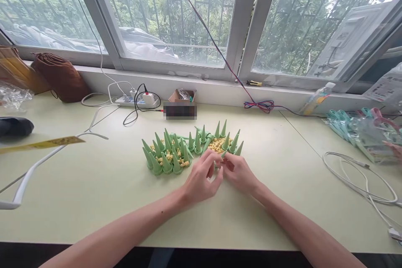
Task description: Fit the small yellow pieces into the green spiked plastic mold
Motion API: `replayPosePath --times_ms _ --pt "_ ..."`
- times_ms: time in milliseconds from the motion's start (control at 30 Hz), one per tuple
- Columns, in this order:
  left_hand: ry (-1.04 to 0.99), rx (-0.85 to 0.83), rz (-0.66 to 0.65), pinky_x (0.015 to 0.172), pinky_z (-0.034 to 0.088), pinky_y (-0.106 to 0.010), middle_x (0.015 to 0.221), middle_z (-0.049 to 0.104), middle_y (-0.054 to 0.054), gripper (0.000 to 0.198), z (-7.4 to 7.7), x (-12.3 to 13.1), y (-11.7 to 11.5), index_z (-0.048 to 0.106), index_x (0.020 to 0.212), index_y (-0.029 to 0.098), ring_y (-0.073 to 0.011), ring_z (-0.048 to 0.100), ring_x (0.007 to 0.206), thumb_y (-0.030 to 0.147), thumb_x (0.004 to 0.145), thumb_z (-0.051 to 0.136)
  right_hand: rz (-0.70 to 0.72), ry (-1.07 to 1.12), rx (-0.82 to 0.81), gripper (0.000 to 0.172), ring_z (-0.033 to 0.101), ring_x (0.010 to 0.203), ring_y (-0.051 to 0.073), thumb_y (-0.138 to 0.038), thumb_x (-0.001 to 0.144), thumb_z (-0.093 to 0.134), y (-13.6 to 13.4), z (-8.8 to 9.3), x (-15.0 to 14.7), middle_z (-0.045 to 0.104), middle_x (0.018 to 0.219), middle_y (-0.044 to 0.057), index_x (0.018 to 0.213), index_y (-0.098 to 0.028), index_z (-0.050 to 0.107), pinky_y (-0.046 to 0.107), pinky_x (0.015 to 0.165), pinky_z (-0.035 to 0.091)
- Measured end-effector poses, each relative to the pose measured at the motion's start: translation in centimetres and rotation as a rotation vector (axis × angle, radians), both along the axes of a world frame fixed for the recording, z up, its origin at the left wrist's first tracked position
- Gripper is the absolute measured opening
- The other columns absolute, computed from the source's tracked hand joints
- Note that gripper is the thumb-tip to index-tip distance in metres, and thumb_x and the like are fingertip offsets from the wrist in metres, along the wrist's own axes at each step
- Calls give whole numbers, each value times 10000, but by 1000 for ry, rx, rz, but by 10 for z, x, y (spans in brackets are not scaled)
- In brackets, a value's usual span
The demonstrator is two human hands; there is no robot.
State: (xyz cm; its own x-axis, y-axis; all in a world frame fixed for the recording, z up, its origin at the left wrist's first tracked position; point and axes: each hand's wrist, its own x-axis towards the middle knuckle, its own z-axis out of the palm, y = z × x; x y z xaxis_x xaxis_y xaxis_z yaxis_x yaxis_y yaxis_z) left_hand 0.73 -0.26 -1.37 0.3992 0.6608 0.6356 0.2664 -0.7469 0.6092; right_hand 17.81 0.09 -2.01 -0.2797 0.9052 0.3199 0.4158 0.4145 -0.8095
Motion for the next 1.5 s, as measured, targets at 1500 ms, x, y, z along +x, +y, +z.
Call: replayPosePath --times_ms 1500 --pt "274 261 -320 482 261 -248 535 411 45 173 0 5 -8 434 694 188 -98 334 494 45 792 428 93 -94 -144 315 461 569 93 -271 856 604 -4 3 -5 595 829 2 1154 -172 582 234 526 382"
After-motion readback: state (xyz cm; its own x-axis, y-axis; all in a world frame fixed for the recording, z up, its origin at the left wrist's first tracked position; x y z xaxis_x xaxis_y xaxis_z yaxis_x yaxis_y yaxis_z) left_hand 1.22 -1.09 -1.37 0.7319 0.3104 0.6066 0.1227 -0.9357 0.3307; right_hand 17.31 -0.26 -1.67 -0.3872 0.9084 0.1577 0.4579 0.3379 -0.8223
